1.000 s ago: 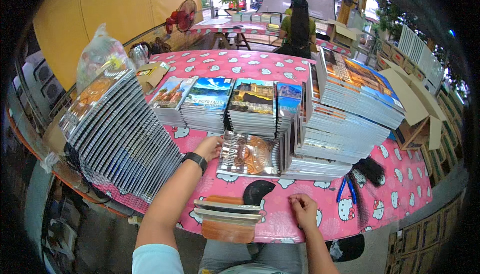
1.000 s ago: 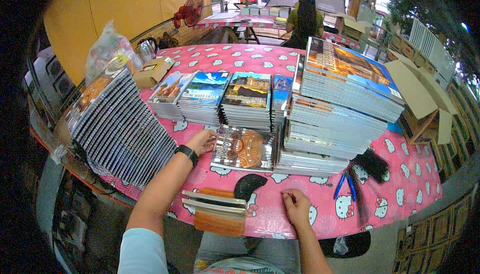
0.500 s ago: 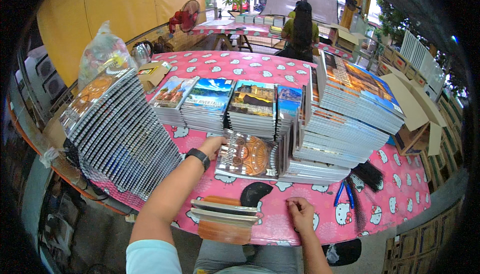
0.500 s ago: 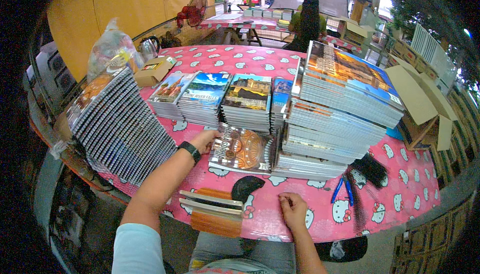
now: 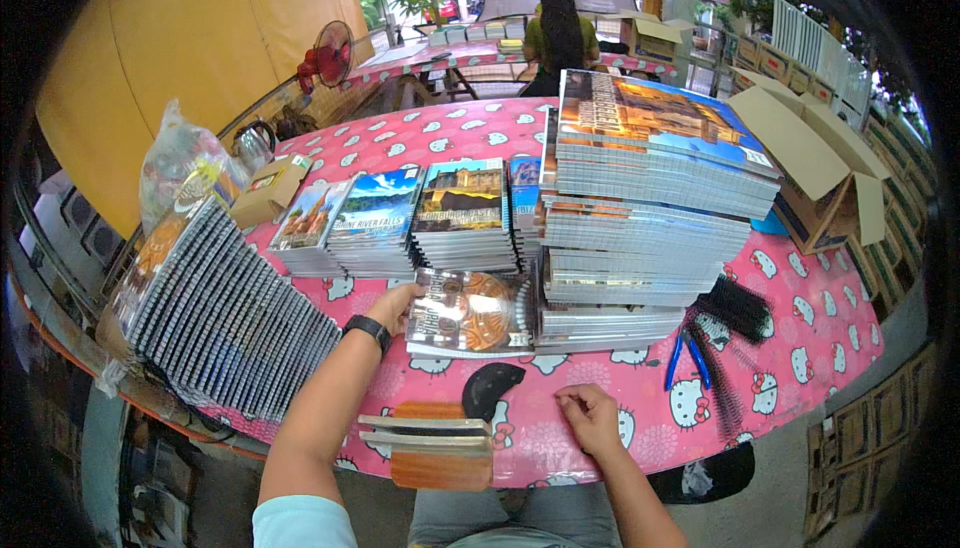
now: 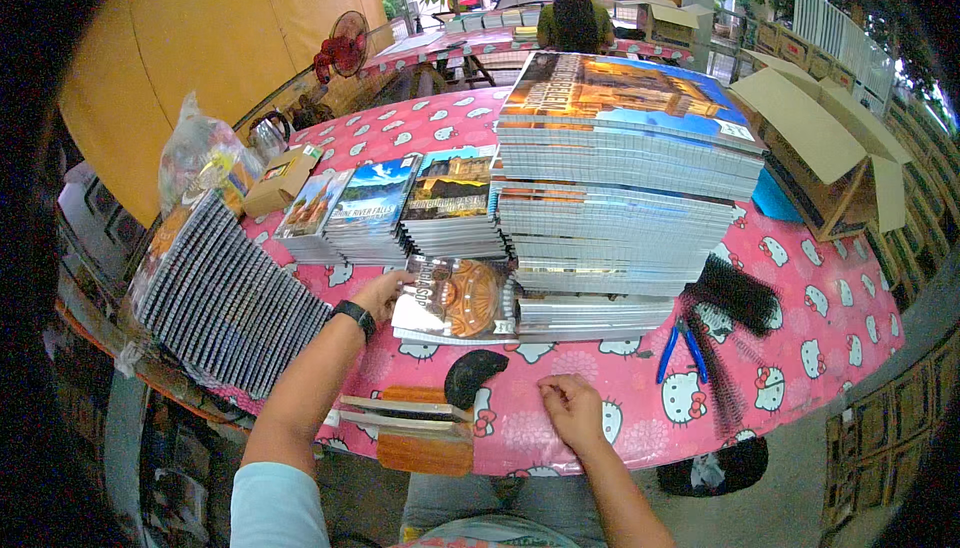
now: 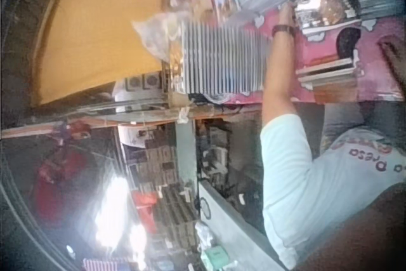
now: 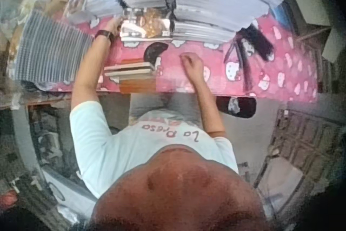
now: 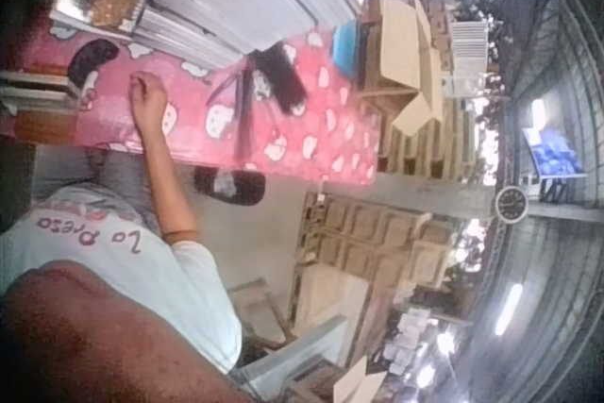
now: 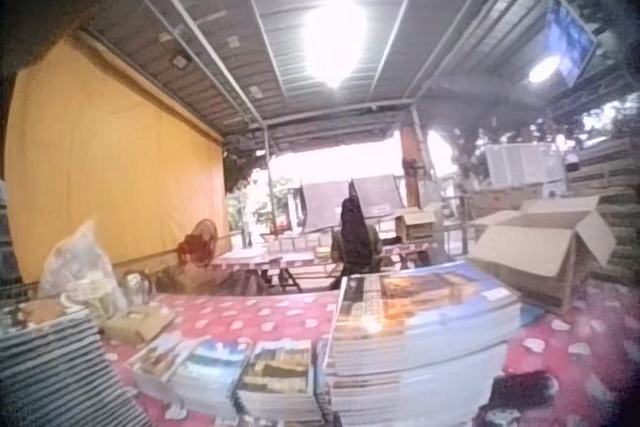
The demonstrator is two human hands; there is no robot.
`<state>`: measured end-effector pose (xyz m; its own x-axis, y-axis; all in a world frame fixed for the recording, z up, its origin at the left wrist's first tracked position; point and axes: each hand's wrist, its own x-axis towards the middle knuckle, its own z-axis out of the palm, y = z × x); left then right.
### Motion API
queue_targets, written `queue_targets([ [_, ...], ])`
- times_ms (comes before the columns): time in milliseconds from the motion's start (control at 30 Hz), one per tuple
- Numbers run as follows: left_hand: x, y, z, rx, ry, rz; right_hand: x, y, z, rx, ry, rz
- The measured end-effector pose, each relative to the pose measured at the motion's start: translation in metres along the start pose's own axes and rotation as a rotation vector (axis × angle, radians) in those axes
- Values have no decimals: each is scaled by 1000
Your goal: The person finishes spiral notebooks by crimping the ends of the metal coils with a pair of blue pliers. They pick up individual notebooks from a central pile, perform the crimping action on both ends of the spiral by hand using the tool, and then place the finished notebook onto a separate stack.
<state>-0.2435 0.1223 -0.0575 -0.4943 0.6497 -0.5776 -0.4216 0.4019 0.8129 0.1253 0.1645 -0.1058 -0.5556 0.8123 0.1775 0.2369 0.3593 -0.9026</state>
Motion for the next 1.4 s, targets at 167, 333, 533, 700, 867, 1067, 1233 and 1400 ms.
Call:
queue_targets([
  [167, -6, 0, 5, 265, 122, -1, 0, 7, -2, -48, 14, -74],
  [333, -5, 3, -1, 228, 24, -3, 1, 7, -1, -76, 52, -185],
  [533, -5, -8, -2, 75, 68, 29, 0, -2, -2, -68, -2, -78],
  [700, 14, -15, -11, 86, 14, 98, 0, 0, -3, -80, -2, -103],
  [867, 8, -11, -15, 181, 7, 118, -2, -5, -6, -86, -7, -72],
  [1067, 3, -10, -15, 609, 78, 629, 0, 4, 4, -30, -1, -61],
  [1233, -123, 37, 7, 695, 264, 864, -2, 12, 7, 141, -12, -8],
  [1400, -219, 24, -8, 162, 143, 1096, -14, -74, 9, 462, -84, -5],
])
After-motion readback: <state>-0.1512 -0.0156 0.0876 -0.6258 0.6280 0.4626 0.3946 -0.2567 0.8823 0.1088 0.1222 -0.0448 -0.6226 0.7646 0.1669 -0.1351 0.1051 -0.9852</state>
